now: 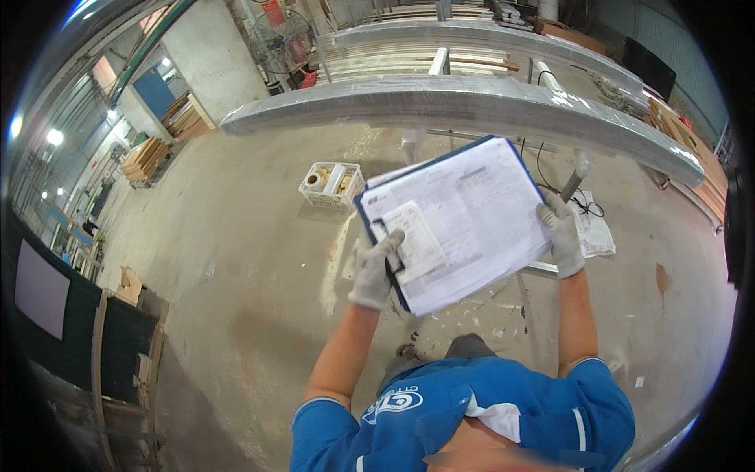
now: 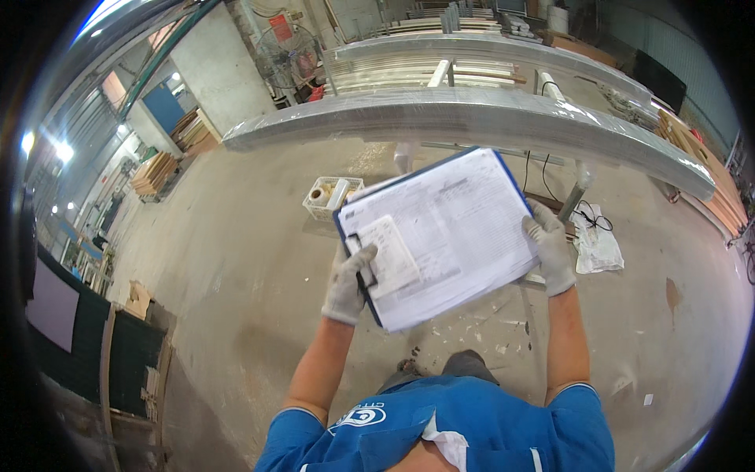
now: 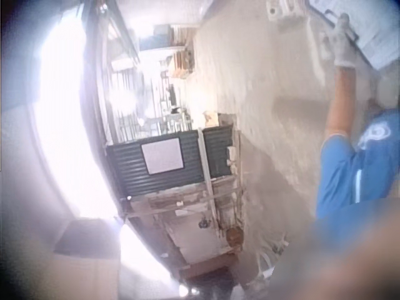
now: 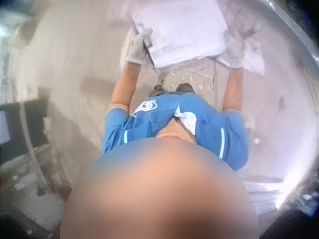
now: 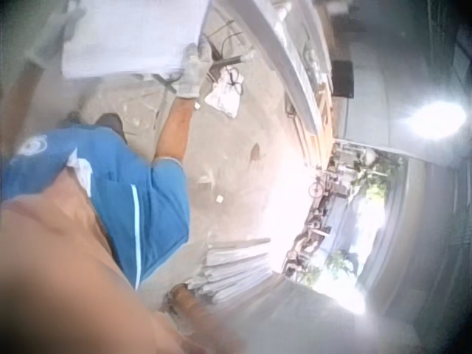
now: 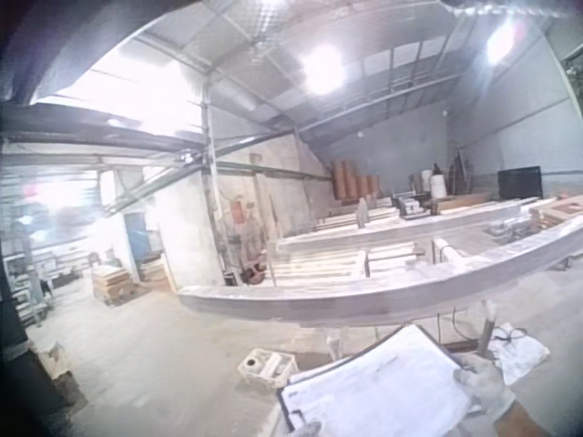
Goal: The person wraps a long metal frame with plastic film, then retrieves a clipboard and pen. They write on a label, attach it to the wrapped frame, and place the clipboard on a nearby table.
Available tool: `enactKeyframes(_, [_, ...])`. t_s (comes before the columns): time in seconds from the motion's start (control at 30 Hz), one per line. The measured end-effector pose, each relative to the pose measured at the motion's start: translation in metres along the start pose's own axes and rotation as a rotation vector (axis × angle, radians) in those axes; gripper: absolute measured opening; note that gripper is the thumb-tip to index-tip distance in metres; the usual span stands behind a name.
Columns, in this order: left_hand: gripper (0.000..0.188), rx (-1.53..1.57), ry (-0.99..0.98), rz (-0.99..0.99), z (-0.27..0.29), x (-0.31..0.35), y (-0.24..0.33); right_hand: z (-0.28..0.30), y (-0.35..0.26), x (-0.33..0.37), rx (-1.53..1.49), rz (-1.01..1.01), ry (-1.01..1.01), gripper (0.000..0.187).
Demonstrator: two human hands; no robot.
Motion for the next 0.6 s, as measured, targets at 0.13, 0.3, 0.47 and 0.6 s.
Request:
enactKeyframes(0.13, [0.051, 0.018, -0.127, 0.108, -0.045, -0.086, 0.048, 0.019, -0.067, -0.056, 0.189, 0.189, 0.139, 0.041])
enactKeyframes(0.3, [0.051, 0.171, -0.281, 0.078, -0.091, -0.236, 0.111, 0.042, -0.125, -0.208, 0.109, 0.044, 0.201, 0.042])
enactKeyframes(0.47, [0.059, -0.221, -0.247, -0.086, -0.077, -0.413, 0.147, 0.025, -0.141, -0.400, 0.000, 0.098, 0.264, 0.045])
enactKeyframes(0.6, [0.057, -0.746, -0.275, -0.279, -0.063, -0.469, 0.132, 0.033, -0.126, -0.458, 0.181, 0.268, 0.181, 0.045])
Point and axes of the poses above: each hand's wrist, its own x-axis away from the middle knuckle, its own z-axis out of the back of the hand, y = z × x, the point moved 4 cm from there along -x, towards the middle knuckle, and after that the axes turned 8 degrees about x, right-handed, at the moved point
